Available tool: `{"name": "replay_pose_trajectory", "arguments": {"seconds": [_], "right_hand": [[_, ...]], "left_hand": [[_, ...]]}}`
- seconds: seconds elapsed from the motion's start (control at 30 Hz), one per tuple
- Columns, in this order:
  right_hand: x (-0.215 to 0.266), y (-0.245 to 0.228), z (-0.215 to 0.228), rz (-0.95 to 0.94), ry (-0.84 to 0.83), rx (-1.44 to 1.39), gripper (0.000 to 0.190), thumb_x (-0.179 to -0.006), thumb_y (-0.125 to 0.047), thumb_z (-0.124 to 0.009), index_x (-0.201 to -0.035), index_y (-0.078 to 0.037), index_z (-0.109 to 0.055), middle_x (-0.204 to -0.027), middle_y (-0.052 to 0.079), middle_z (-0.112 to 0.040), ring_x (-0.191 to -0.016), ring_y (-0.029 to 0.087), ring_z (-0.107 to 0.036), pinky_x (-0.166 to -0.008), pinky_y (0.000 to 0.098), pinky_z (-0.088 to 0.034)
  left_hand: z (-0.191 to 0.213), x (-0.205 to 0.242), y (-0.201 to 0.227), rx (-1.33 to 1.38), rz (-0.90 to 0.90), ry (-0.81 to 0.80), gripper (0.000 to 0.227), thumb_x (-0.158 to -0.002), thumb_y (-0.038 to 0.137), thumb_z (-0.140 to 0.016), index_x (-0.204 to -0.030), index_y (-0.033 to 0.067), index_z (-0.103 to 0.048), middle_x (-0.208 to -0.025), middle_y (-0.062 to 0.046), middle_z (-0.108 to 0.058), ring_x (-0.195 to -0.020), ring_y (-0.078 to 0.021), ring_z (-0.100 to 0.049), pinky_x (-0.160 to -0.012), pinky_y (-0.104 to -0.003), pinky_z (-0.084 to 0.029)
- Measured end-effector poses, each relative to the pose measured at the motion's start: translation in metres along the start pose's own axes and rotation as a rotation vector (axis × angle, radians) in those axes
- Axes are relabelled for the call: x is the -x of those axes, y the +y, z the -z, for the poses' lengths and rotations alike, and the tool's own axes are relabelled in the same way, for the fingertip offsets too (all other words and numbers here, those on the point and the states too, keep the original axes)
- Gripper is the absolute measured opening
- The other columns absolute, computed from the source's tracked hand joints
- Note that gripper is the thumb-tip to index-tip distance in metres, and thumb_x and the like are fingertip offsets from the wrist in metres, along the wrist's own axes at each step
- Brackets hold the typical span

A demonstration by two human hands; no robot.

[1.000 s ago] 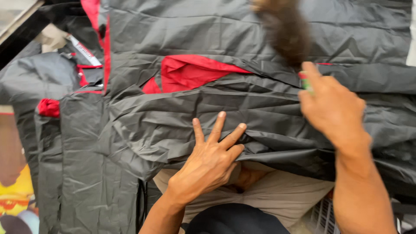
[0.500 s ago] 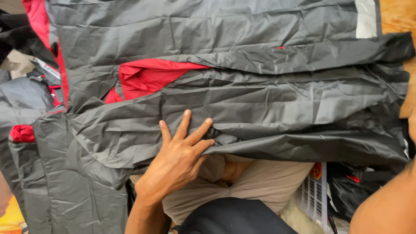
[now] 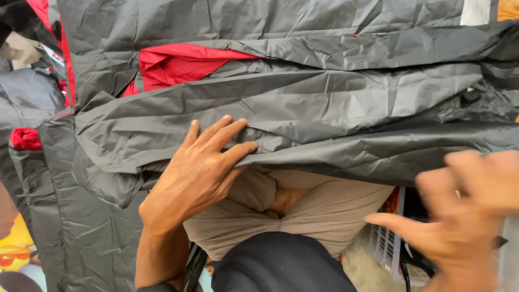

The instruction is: The person brushes a large black fabric piece with a small duster on a wooden table and then folds it multiple times into a compact square shape.

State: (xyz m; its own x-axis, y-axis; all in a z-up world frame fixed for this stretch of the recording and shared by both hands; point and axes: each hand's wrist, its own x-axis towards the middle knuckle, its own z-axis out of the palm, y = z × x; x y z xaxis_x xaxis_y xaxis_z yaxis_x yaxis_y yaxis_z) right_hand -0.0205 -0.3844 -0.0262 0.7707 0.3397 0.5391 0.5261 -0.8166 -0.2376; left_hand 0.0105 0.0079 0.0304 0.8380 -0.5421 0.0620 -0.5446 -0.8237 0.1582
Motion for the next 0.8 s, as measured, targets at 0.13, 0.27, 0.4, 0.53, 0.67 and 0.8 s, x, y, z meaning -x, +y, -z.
{"name": "replay_pose_trajectory", "arguments": {"seconds": [0.13,0.27,0.4,0.53,0.67,0.8], "right_hand": [[-0.015,-0.026,-0.025,0.167,-0.176,0.316,0.056,-0.08,-0.043,-0.065,-0.126,-0.012,-0.059,-0.134,0.02,-0.055,-0.124,0.047,-0.044,-0.108,0.0661,-0.017],[-0.027,-0.018,-0.033,0.117,-0.111,0.473,0.067,-0.069,0.007,-0.067,-0.136,-0.001,-0.066,-0.12,0.012,-0.07,-0.129,0.038,-0.063,-0.117,0.0582,-0.032],[-0.032,-0.01,-0.038,0.149,-0.051,0.444,0.04,-0.079,-0.001,-0.066,-0.114,-0.018,-0.078,-0.127,0.015,-0.066,-0.13,0.037,-0.059,-0.114,0.0547,-0.039],[-0.037,-0.012,-0.039,0.165,-0.045,0.496,0.02,-0.093,-0.008,-0.063,-0.099,-0.02,-0.077,-0.123,0.005,-0.076,-0.124,0.029,-0.068,-0.117,0.0477,-0.041],[-0.042,-0.009,-0.025,0.135,-0.144,0.403,0.047,-0.065,-0.003,-0.057,-0.108,-0.016,-0.073,-0.123,-0.001,-0.076,-0.125,0.026,-0.071,-0.118,0.0442,-0.039],[-0.077,0.009,0.024,0.105,-0.348,0.197,0.043,-0.078,-0.015,-0.054,-0.118,-0.011,-0.067,-0.132,0.005,-0.067,-0.133,0.032,-0.061,-0.121,0.0569,-0.035]], "left_hand": [[0.005,0.001,0.001,-0.03,-0.088,0.028,0.034,-0.083,0.021,-0.062,-0.116,0.0149,-0.056,-0.126,-0.011,-0.053,-0.118,-0.0325,-0.051,-0.093,-0.047,-0.04],[-0.003,0.011,0.005,-0.148,-0.07,0.137,0.027,-0.09,0.037,-0.061,-0.107,0.0169,-0.058,-0.116,-0.008,-0.056,-0.115,-0.0277,-0.053,-0.096,-0.048,-0.041],[-0.01,0.046,0.002,-0.346,0.092,0.124,0.078,-0.056,0.043,-0.081,-0.124,0.0194,-0.052,-0.14,-0.011,-0.046,-0.13,-0.0326,-0.043,-0.106,-0.055,-0.033],[-0.029,0.077,-0.014,-0.413,0.246,0.338,0.04,-0.093,0.01,-0.055,-0.13,0.0209,-0.057,-0.142,-0.014,-0.049,-0.131,-0.0386,-0.046,-0.105,-0.069,-0.025],[-0.014,0.089,-0.014,-0.415,0.217,0.311,0.027,-0.092,0.008,-0.056,-0.117,0.0162,-0.065,-0.121,-0.004,-0.065,-0.115,-0.0314,-0.058,-0.107,-0.055,-0.037],[0.058,0.08,-0.005,-0.245,0.247,0.153,0.045,-0.072,-0.001,-0.055,-0.114,0.0139,-0.061,-0.114,0.0,-0.062,-0.11,-0.0262,-0.059,-0.101,-0.042,-0.044]]}}
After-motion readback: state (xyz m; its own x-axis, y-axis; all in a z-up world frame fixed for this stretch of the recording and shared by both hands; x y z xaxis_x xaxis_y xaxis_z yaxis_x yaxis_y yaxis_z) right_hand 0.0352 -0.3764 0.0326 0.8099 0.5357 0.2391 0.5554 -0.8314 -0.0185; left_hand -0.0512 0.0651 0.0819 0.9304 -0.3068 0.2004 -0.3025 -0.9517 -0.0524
